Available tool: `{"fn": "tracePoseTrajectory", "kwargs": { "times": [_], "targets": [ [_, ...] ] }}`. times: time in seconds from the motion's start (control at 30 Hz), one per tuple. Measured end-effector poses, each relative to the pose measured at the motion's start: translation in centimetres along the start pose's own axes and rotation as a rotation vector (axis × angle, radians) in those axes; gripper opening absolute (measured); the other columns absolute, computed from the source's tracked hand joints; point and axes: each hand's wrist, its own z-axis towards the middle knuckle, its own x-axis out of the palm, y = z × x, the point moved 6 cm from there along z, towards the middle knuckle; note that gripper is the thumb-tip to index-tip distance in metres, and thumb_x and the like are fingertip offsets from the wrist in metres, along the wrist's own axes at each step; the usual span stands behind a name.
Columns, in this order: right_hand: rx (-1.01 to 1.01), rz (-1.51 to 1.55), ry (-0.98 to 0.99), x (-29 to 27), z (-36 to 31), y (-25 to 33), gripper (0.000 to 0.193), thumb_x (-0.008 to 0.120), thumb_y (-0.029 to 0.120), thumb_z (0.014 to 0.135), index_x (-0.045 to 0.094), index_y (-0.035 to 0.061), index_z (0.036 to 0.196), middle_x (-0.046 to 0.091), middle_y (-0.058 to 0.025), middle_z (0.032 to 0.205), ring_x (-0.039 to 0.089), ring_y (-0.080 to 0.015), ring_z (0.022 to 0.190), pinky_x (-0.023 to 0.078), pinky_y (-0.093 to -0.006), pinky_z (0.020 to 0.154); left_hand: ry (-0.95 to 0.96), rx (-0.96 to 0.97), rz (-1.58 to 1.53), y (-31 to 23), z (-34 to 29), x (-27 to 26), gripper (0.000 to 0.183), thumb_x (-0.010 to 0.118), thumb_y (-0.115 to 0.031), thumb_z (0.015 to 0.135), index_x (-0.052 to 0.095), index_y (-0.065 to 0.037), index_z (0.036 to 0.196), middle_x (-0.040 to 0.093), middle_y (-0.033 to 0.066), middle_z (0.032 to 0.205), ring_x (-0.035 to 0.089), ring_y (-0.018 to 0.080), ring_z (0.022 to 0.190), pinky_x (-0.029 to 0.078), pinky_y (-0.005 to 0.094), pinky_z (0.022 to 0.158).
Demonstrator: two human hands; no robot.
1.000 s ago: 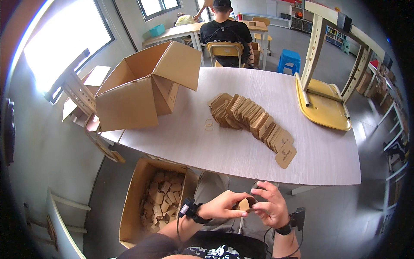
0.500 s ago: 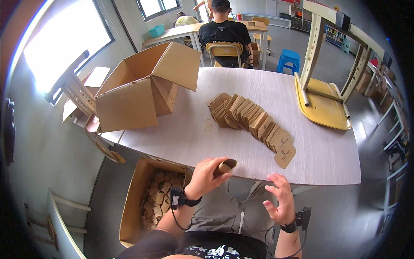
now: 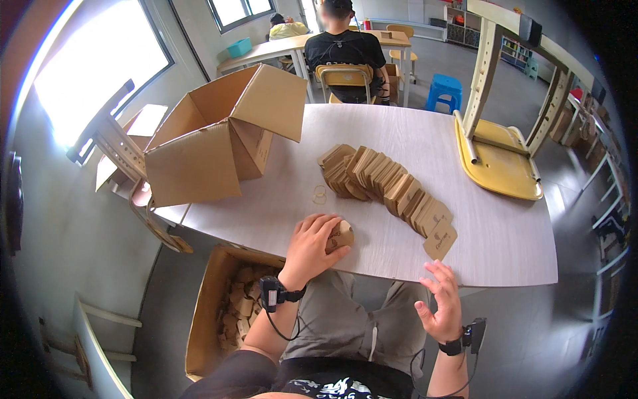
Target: Picking up and inspecting a stack of brand tags/labels for shoes.
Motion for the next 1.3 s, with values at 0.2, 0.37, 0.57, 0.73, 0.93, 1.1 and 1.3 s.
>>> {"fn": "tracePoseTrajectory", "kwargs": {
  "times": [0.2, 0.37, 0.57, 0.73, 0.93, 1.1, 1.3],
  "targets": [
    [0.011, -0.056, 0.012, 0.4, 0.1, -0.6, 0.043, 0.064, 0.042, 0.098, 0.064, 0.0051, 0.120, 0.058, -0.0180, 0.141, 0.046, -0.0418, 0.139, 0.031, -0.0568, 0.117, 0.022, -0.026, 0.028, 0.1, -0.2, 0.3, 0.061, 0.076, -0.039, 0.085, 0.059, -0.008, 0.135, 0.060, 0.0096, 0.138, 0.050, 0.0308, 0.134, 0.038, 0.0453, 0.112],
    [0.013, -0.080, 0.018, 0.6, 0.2, -0.8, 0.042, 0.065, 0.041, 0.097, 0.064, 0.0050, 0.119, 0.059, -0.0172, 0.141, 0.046, -0.0414, 0.139, 0.031, -0.0569, 0.118, 0.027, -0.029, 0.032, 0.0, -0.1, 0.3, 0.062, 0.076, -0.039, 0.085, 0.059, -0.008, 0.136, 0.060, 0.0096, 0.139, 0.049, 0.0308, 0.135, 0.038, 0.0452, 0.113],
    [0.014, -0.124, 0.044, 0.8, 0.2, -0.9, 0.042, 0.066, 0.041, 0.096, 0.065, 0.0059, 0.119, 0.059, -0.0164, 0.139, 0.048, -0.0407, 0.137, 0.031, -0.0574, 0.118, 0.029, -0.036, 0.034, 0.0, -0.2, 0.4, 0.061, 0.076, -0.039, 0.084, 0.060, -0.006, 0.134, 0.060, 0.0094, 0.140, 0.049, 0.0304, 0.136, 0.038, 0.0449, 0.113],
    [0.010, -0.208, 0.091, 1.3, 0.3, -0.7, 0.043, 0.066, 0.043, 0.095, 0.066, 0.0077, 0.119, 0.061, -0.0140, 0.135, 0.048, -0.0392, 0.137, 0.030, -0.0577, 0.118, 0.006, -0.027, 0.028, 0.1, -0.4, 0.5, 0.059, 0.076, -0.038, 0.085, 0.061, -0.005, 0.132, 0.063, 0.0098, 0.136, 0.051, 0.0308, 0.135, 0.038, 0.0451, 0.113],
    [0.003, -0.227, 0.102, 1.7, 0.2, -0.8, 0.043, 0.065, 0.044, 0.095, 0.066, 0.0080, 0.118, 0.061, -0.0134, 0.134, 0.048, -0.0387, 0.136, 0.029, -0.0583, 0.117, -0.034, -0.016, -0.039, 0.5, -0.8, 0.5, 0.054, 0.074, -0.036, 0.088, 0.061, -0.005, 0.130, 0.069, 0.0143, 0.125, 0.057, 0.0330, 0.131, 0.038, 0.0460, 0.114],
    [0.000, -0.243, 0.109, 1.9, 0.5, -0.9, 0.042, 0.065, 0.044, 0.095, 0.067, 0.0083, 0.117, 0.062, -0.0130, 0.134, 0.048, -0.0385, 0.136, 0.028, -0.0578, 0.118, -0.080, 0.006, -0.195, 1.2, -0.8, 0.4, 0.051, 0.074, -0.034, 0.091, 0.058, -0.003, 0.128, 0.069, 0.0188, 0.118, 0.064, 0.0375, 0.117, 0.044, 0.0481, 0.111],
    [-0.022, -0.268, 0.110, 2.0, 0.8, -0.6, 0.041, 0.066, 0.044, 0.094, 0.068, 0.0090, 0.116, 0.062, -0.0118, 0.133, 0.048, -0.0379, 0.135, 0.027, -0.0575, 0.118, -0.048, -0.204, -0.499, 2.1, -1.1, 0.0, 0.048, 0.072, -0.032, 0.095, 0.055, -0.001, 0.128, 0.070, 0.0196, 0.107, 0.071, 0.0323, 0.097, 0.052, 0.0345, 0.097]
  ]
}}
